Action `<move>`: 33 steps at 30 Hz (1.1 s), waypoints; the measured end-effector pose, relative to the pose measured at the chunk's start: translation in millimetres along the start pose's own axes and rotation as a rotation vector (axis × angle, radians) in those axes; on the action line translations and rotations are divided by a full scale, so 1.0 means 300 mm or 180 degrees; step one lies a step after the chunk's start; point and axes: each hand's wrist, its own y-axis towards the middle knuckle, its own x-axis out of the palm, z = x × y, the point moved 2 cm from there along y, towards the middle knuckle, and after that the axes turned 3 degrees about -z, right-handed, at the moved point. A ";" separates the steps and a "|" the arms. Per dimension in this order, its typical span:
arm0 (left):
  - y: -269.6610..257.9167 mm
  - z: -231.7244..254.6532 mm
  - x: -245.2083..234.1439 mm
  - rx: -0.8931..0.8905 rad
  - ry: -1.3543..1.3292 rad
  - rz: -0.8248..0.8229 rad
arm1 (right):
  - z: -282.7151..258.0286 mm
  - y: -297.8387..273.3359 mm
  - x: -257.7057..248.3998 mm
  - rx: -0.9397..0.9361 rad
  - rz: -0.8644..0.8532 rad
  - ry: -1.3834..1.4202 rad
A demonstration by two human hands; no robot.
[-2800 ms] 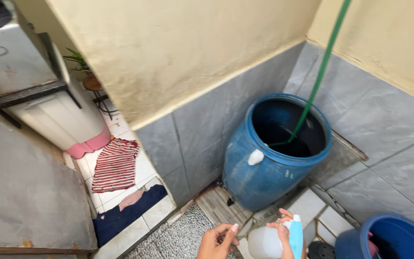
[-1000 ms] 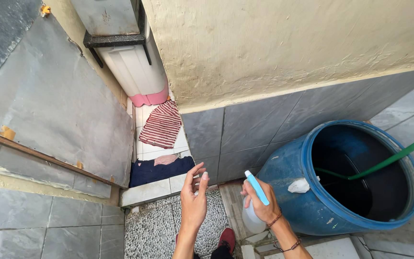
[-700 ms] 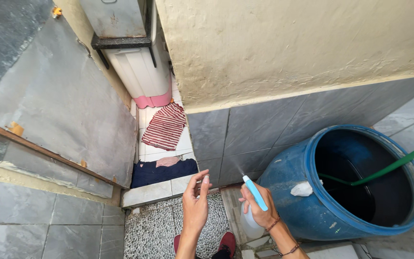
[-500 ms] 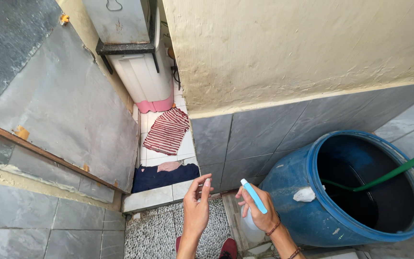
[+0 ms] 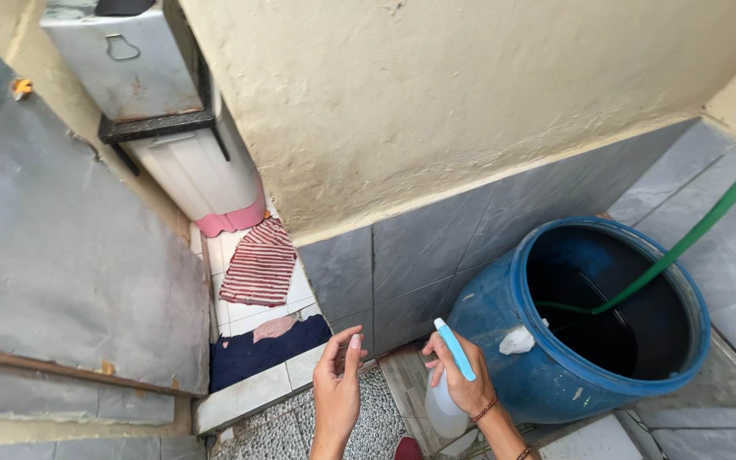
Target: The person sprays liquid from a bottle and uses a brush and then a cloth to scrub and wipe the lower edge of an exterior wall.
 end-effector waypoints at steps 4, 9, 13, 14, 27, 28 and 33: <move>0.021 -0.011 0.024 0.0039 -0.0091 -0.0092 | -0.014 0.001 -0.032 -0.0079 0.0278 0.0139; 0.058 -0.035 0.045 0.0039 -0.0091 -0.0125 | 0.017 0.017 -0.082 0.0001 0.0528 0.0189; 0.079 -0.051 0.065 0.0008 -0.0004 -0.0166 | -0.011 0.016 -0.103 0.0101 0.0718 0.0227; 0.082 -0.055 0.071 0.0013 -0.0017 -0.0176 | -0.011 0.014 -0.110 0.0160 0.0832 0.0336; 0.133 -0.054 0.143 0.0133 -0.0051 -0.0309 | 0.016 0.064 -0.193 0.0124 0.1310 0.0249; 0.135 -0.055 0.145 0.0120 -0.0055 -0.0311 | 0.024 0.070 -0.197 0.0136 0.1318 0.0198; 0.134 -0.054 0.138 0.0093 -0.0044 -0.0284 | 0.072 0.088 -0.204 0.0330 0.1239 -0.0117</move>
